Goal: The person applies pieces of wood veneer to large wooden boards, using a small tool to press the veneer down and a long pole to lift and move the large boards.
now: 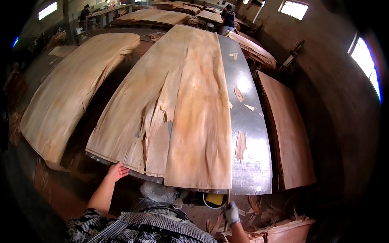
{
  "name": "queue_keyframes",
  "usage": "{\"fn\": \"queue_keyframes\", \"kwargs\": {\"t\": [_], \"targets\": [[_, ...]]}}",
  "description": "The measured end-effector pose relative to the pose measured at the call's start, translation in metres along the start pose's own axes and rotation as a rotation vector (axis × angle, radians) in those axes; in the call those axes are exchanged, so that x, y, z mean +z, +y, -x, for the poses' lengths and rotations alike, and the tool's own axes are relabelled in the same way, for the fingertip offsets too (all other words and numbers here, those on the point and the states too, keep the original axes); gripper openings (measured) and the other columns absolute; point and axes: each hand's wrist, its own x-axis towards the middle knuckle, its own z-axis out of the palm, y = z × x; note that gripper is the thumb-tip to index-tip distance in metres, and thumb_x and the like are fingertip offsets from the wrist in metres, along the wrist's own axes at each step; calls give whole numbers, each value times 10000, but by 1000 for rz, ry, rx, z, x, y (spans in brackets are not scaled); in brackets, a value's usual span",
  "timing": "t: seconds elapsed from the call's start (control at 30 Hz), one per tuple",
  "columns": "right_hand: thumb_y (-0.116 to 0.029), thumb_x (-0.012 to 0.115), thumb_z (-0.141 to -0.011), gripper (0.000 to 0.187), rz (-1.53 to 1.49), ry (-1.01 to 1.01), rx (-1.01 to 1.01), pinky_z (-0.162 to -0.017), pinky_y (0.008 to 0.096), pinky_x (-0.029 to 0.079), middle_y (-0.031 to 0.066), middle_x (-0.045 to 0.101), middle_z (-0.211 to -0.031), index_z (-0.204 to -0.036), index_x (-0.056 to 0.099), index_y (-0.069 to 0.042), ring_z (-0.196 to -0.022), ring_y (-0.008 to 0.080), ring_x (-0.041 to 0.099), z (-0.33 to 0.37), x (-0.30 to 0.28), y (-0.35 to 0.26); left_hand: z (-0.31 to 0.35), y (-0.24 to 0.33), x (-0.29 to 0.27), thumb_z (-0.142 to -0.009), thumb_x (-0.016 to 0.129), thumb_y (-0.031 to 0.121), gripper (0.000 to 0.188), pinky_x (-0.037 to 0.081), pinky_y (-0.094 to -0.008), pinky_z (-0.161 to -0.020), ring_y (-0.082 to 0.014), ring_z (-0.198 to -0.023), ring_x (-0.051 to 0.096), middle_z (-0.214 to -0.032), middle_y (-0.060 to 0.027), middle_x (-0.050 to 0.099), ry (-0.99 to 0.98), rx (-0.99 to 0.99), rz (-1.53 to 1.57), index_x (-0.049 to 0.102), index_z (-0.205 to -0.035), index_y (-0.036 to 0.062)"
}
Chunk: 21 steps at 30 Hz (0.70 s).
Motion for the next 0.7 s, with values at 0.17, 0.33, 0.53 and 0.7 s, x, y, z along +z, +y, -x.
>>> {"fn": "queue_keyframes", "kwargs": {"t": [0.17,0.33,0.53,0.7], "targets": [[-172,412,-883,205,-273,-639,535,-761,315,460,108,608,-849,-868,579,-55,-827,189,576,114,15,146,18,-12,30,-891,488,402,390,520,-451,-724,-284,-865,618,-952,-148,607,39,-22,-68,490,-995,26],[-116,505,-834,108,-550,-709,660,-594,309,469,96,598,-750,-847,580,-39,-647,176,574,60,41,58,12,-23,31,-881,519,378,353,518,-426,-705,-266,-853,620,-925,-128,611,106,-22,3,492,-975,39],[-116,692,-745,122,-816,210,492,-385,232,351,18,541,-556,-755,593,-46,-415,91,457,-42,50,-18,7,-24,61,-879,535,308,231,513,-384,-667,-241,-835,627,-902,-98,629,143,-46,-132,535,-975,98],[-115,696,-733,123,-636,345,396,-406,241,331,-13,524,-544,-709,604,-37,-444,65,423,-56,12,52,-4,-27,64,-883,523,260,173,484,-382,-676,-242,-821,629,-883,-80,637,221,-61,-193,550,-963,110]]}}
